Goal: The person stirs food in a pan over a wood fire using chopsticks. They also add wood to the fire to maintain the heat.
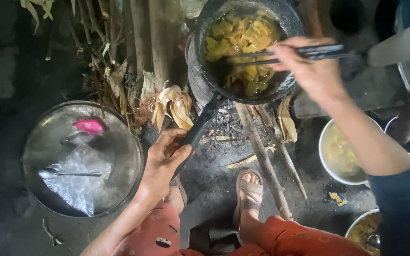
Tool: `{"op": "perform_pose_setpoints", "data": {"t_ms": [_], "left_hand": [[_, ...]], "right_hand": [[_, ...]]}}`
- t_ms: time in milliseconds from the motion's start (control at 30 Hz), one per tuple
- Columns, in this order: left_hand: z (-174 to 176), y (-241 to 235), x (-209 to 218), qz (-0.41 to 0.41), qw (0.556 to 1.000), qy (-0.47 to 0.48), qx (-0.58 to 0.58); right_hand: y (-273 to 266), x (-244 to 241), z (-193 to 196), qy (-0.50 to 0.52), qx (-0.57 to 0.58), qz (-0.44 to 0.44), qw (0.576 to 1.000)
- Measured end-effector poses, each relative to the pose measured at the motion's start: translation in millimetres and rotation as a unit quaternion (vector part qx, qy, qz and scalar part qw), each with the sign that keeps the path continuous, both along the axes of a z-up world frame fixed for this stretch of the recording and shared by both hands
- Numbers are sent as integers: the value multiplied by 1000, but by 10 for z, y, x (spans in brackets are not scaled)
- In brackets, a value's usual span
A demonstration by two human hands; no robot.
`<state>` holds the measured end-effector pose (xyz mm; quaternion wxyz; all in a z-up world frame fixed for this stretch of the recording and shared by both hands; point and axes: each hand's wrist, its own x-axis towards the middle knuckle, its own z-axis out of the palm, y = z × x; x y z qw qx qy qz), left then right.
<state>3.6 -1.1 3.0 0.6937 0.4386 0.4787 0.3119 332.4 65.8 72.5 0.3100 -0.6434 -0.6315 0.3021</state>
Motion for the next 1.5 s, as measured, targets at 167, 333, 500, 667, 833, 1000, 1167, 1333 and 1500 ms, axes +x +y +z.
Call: {"op": "perform_pose_setpoints", "data": {"t_ms": [167,333,500,667,833,1000,1167,1333,1500], "left_hand": [[-13,12,8,2,1000,-9,-14],[23,8,6,-8,1000,-12,7],[39,17,14,-1,1000,-16,-10],[-58,-2,12,2,999,-31,13],[-10,1,7,-2,1000,-23,9],[-11,0,8,-5,1000,-29,8],[-50,14,11,-7,1000,8,6],[-164,-11,1,-1,1000,-16,23],[-89,-4,12,8,999,-35,-2]], "right_hand": [[-52,277,23,88,-131,70,985],[-9,562,32,45,-92,-81,991],[77,1168,-387,33,116,-26,992],[255,1169,-641,209,-129,-236,940],[187,607,-212,266,-153,-214,927],[122,472,-28,165,-199,-237,936],[8,1150,-228,-3,92,-47,995],[-4,885,-228,-54,-15,-93,994],[72,555,-196,175,4,-161,971]]}}
